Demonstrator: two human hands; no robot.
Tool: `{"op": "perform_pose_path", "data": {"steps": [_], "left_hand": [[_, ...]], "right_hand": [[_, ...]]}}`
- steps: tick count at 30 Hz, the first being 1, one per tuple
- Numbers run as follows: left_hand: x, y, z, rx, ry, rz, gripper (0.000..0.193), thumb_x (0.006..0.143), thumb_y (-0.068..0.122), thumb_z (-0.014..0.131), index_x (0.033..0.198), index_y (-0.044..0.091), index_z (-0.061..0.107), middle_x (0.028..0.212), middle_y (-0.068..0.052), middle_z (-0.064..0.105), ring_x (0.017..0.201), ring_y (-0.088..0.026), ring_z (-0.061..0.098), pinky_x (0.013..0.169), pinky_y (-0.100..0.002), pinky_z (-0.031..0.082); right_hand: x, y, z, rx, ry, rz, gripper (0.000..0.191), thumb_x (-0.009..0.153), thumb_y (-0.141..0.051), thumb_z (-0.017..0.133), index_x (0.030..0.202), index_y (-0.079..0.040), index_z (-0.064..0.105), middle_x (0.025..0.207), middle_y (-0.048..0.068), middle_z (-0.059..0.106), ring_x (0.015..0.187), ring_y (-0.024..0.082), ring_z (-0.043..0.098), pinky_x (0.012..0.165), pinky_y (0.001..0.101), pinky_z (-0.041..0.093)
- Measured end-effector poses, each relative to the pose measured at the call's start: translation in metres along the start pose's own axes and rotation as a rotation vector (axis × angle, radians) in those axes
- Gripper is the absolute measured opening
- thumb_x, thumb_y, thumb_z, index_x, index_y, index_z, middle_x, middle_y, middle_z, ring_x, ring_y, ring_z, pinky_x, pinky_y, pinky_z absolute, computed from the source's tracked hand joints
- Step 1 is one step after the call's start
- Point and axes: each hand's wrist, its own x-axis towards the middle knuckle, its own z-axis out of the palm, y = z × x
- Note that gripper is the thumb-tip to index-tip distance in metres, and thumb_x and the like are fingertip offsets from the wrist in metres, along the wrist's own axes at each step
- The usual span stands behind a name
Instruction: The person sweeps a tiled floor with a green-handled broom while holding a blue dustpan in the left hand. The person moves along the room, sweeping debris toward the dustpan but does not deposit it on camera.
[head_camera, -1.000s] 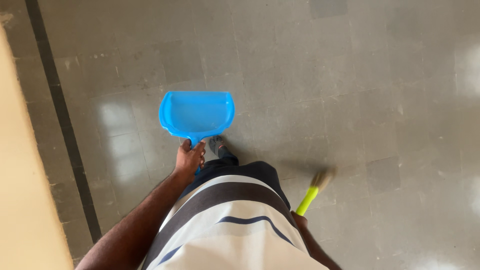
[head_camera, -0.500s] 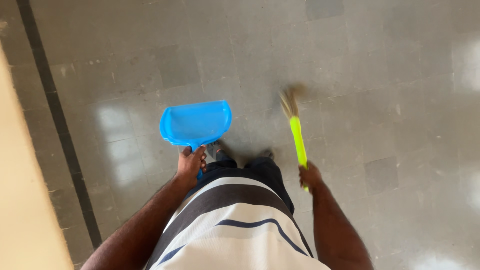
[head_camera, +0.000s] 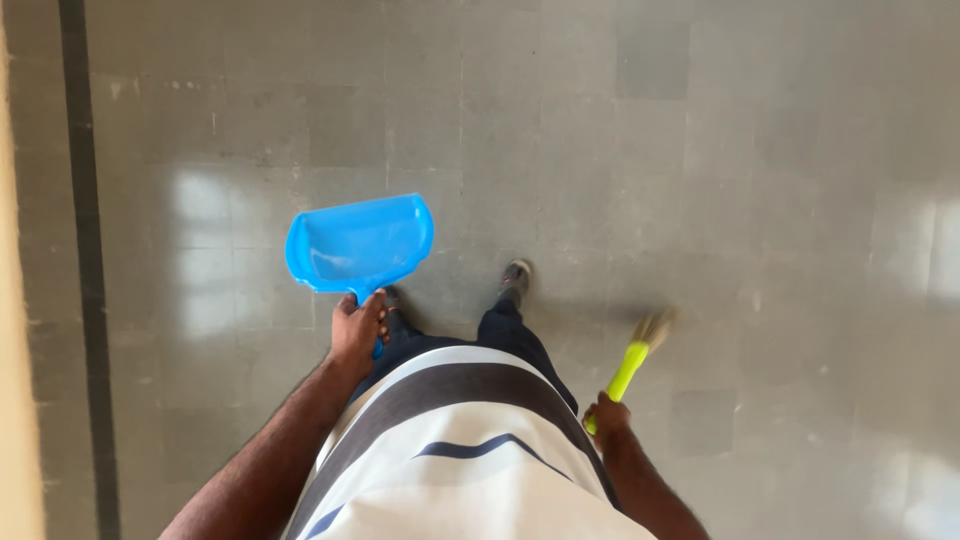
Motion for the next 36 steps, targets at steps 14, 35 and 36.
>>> {"op": "perform_pose_path", "data": {"steps": [14,35,36], "left_hand": [[-0.049,-0.04,0.127,-0.099,0.079,-0.062,0.021,0.095,0.02,0.065,0.096,0.007,0.048,0.074,-0.004,0.053,0.053,-0.013,0.049,0.047,-0.032,0.042],[-0.06,-0.04,0.152,-0.354,0.283,0.02,0.02,0.097,0.019,0.064,0.101,0.009,0.048,0.074,-0.003,0.051,0.054,-0.011,0.047,0.048,-0.031,0.042],[-0.06,-0.04,0.154,-0.367,0.292,0.026,0.02,0.096,0.019,0.064,0.101,0.009,0.048,0.074,-0.003,0.051,0.054,-0.011,0.047,0.047,-0.03,0.042]], "right_hand": [[0.053,-0.225,0.057,-0.872,-0.545,-0.639,0.018,0.103,-0.019,0.056,0.116,-0.006,0.055,0.069,0.009,0.053,0.048,0.019,0.05,0.04,0.0373,0.044],[0.086,-0.271,0.047,-1.287,-0.268,-0.448,0.027,0.104,-0.025,0.06,0.122,-0.006,0.059,0.077,0.009,0.061,0.056,0.018,0.055,0.045,0.0364,0.048],[0.085,-0.287,0.056,-1.247,-0.26,-0.472,0.026,0.104,-0.025,0.06,0.119,-0.003,0.061,0.077,0.009,0.061,0.056,0.018,0.056,0.045,0.0366,0.048]]}}
